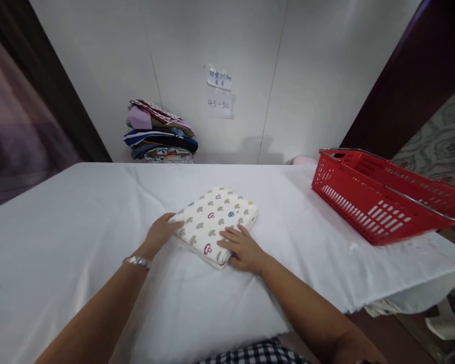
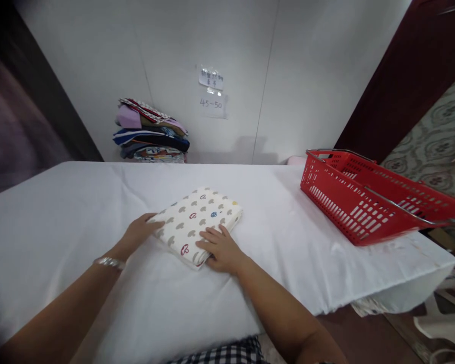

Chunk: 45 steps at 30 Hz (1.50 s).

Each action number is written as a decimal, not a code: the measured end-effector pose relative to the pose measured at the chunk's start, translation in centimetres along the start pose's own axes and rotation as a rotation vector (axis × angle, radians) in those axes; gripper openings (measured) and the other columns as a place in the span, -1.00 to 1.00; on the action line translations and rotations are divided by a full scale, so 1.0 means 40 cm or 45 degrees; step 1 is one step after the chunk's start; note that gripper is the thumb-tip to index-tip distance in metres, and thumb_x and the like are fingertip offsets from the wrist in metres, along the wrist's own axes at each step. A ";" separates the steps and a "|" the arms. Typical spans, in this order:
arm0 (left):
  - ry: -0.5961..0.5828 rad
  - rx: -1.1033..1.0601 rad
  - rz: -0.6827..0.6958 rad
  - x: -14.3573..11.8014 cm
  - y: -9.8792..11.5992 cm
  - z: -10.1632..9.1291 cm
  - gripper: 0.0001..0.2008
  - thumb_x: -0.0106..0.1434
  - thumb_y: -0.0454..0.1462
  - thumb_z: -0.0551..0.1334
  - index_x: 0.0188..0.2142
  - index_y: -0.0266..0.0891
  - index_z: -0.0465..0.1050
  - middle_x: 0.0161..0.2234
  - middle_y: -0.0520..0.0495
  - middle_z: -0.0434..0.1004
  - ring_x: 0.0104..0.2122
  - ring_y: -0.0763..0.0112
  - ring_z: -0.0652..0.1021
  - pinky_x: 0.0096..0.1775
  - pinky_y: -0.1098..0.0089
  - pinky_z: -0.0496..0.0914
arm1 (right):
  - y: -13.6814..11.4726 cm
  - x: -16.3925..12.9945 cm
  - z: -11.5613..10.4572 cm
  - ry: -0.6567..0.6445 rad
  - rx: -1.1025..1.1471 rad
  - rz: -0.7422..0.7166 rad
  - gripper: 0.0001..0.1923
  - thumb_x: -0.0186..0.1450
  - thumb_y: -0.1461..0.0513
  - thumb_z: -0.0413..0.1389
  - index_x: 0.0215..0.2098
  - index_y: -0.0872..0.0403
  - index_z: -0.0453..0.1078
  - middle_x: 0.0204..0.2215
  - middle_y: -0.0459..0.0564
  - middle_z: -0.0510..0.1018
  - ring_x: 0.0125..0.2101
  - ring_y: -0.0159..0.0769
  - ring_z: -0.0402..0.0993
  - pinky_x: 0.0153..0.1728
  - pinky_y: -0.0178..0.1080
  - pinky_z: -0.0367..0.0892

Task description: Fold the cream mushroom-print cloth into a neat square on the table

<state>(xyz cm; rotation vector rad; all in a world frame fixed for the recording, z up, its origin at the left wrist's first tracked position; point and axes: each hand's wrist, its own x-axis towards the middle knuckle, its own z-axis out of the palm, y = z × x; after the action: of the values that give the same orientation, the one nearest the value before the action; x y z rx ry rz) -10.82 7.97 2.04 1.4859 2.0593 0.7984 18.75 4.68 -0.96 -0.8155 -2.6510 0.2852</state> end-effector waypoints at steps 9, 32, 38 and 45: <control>0.266 0.448 0.405 -0.116 -0.023 0.016 -0.55 0.21 -0.11 0.11 0.04 -0.28 0.32 0.11 -0.29 0.33 0.11 0.06 0.33 0.10 0.07 0.21 | 0.002 0.002 -0.024 -0.062 0.426 0.063 -0.39 0.05 0.42 -0.01 0.05 -0.09 0.38 0.18 -0.11 0.29 0.24 -0.26 0.05 0.26 0.01 -0.22; -0.251 0.376 1.196 -0.277 0.026 0.133 -0.32 0.18 -0.02 0.22 0.24 -0.06 0.08 0.27 -0.14 0.09 0.26 0.08 0.10 0.24 -0.08 -0.13 | 0.224 0.060 0.020 0.415 0.133 0.687 -0.47 0.34 0.05 -0.12 0.22 0.08 0.17 0.27 0.11 0.09 0.28 -0.15 -0.08 0.22 -0.02 -0.01; -0.264 0.374 1.166 -0.282 -0.019 0.101 -0.47 0.24 -0.29 0.13 0.21 -0.08 0.17 0.24 -0.12 0.16 0.25 0.15 0.15 0.23 -0.04 -0.02 | 0.131 -0.006 0.000 0.495 0.045 0.347 -0.52 0.24 0.28 -0.07 0.14 0.06 0.28 0.20 0.05 0.26 0.28 -0.14 -0.07 0.24 0.09 -0.11; -0.246 0.452 1.319 -0.264 -0.009 0.118 -0.39 0.22 -0.51 -0.04 0.22 -0.07 0.13 0.25 -0.07 0.15 0.25 0.24 0.14 0.24 0.00 -0.03 | 0.025 -0.059 0.030 0.431 0.346 0.206 -0.42 0.13 0.38 -0.05 0.13 0.01 0.30 0.16 0.01 0.32 0.23 -0.21 0.06 0.23 0.03 -0.01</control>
<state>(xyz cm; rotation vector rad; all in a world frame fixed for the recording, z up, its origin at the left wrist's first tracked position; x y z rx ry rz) -4.72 -1.31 -1.16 2.7542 1.2252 0.5770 20.60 4.03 -2.98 -0.8992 -2.1790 0.4895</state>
